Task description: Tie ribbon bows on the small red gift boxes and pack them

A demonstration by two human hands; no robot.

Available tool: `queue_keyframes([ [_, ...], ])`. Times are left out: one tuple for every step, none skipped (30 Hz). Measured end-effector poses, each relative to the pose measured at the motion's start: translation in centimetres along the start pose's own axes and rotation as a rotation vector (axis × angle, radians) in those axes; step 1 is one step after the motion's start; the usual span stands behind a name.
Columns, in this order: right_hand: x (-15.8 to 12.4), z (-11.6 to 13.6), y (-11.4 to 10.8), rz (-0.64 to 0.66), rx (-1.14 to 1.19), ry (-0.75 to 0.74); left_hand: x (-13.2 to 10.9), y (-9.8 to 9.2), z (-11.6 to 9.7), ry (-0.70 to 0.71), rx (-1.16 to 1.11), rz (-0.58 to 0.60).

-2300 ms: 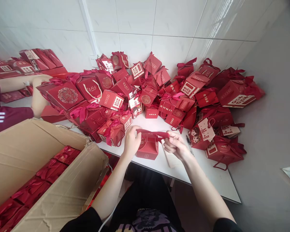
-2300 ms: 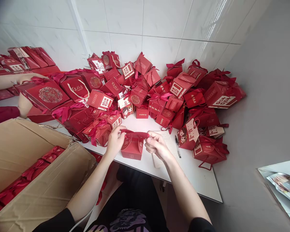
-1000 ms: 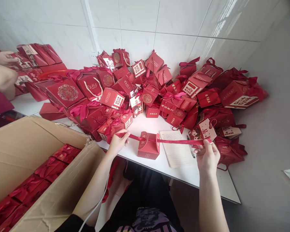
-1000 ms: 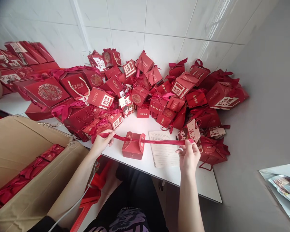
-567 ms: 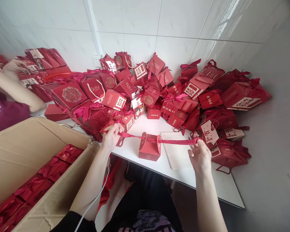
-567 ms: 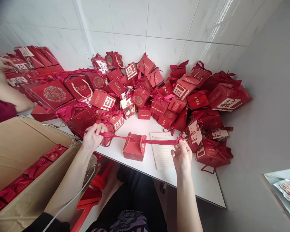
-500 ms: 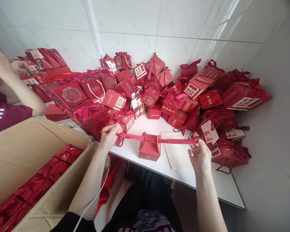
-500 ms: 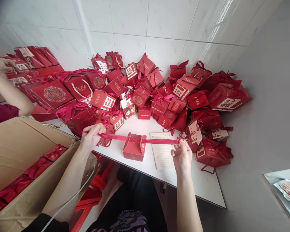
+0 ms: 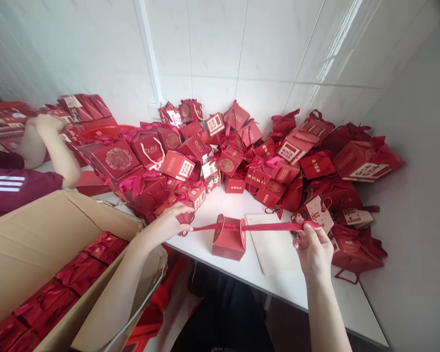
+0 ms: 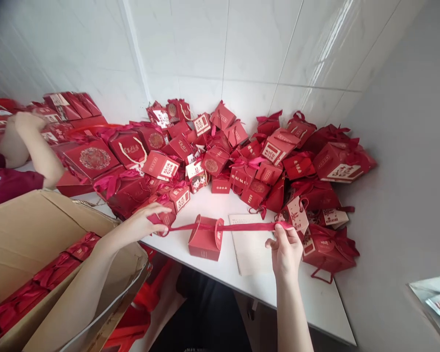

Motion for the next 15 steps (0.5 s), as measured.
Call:
queue_keyframes([
  [0.2, 0.0, 0.3, 0.003, -0.011, -0.007, 0.1, -0.1, 0.0, -0.015, 0.003, 0.053],
  [0.5, 0.0, 0.6, 0.005, -0.02, -0.015, 0.1, -0.1, 0.0, -0.023, 0.01, 0.119],
  [0.8, 0.0, 0.9, 0.007, -0.025, -0.027, 0.1, -0.2, -0.1, -0.027, 0.02, 0.183],
  [1.1, 0.0, 1.2, 0.011, -0.027, -0.049, 0.1, -0.4, -0.3, -0.027, 0.039, 0.235],
  [1.3, 0.1, 1.6, 0.021, -0.036, -0.08, 0.1, -0.6, -0.5, -0.021, 0.066, 0.269],
  [1.4, 0.1, 2.0, 0.039, -0.055, -0.116, 0.0, -0.9, -0.7, -0.012, 0.099, 0.28],
  [1.4, 0.2, 2.4, 0.066, -0.087, -0.153, 0.0, -1.2, -1.0, -0.002, 0.142, 0.271],
  [1.3, 0.2, 2.9, 0.098, -0.128, -0.182, 0.0, -1.5, -1.2, 0.012, 0.196, 0.25],
  [1.1, 0.2, 3.3, 0.132, -0.168, -0.205, 0.0, -1.8, -1.4, 0.029, 0.253, 0.231],
  [0.9, 0.2, 3.8, 0.156, -0.198, -0.213, 0.0, -2.1, -1.6, 0.04, 0.316, 0.214],
  [0.6, 0.0, 4.1, 0.172, -0.215, -0.213, 0.1, -2.4, -1.8, 0.051, 0.379, 0.206],
  [0.4, -0.1, 4.5, 0.178, -0.222, -0.216, 0.2, -2.7, -1.9, 0.05, 0.437, 0.213],
  [0.1, -0.3, 4.9, 0.187, -0.223, -0.225, 0.3, -3.0, -2.1, 0.043, 0.486, 0.227],
  [0.0, -0.4, 5.2, 0.203, -0.212, -0.245, 0.3, -3.3, -2.3, 0.035, 0.524, 0.246],
  [-0.1, -0.5, 5.6, 0.227, -0.193, -0.27, 0.4, -3.7, -2.6, 0.031, 0.556, 0.259],
])
Point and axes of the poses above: each hand's wrist, its own x-axis towards the middle knuckle, its own y-axis out of the palm, z = x × y, the point moved 4 cm from there along x, towards the middle knuckle, and after that the axes turned 15 degrees about x, right-handed, at the moved point
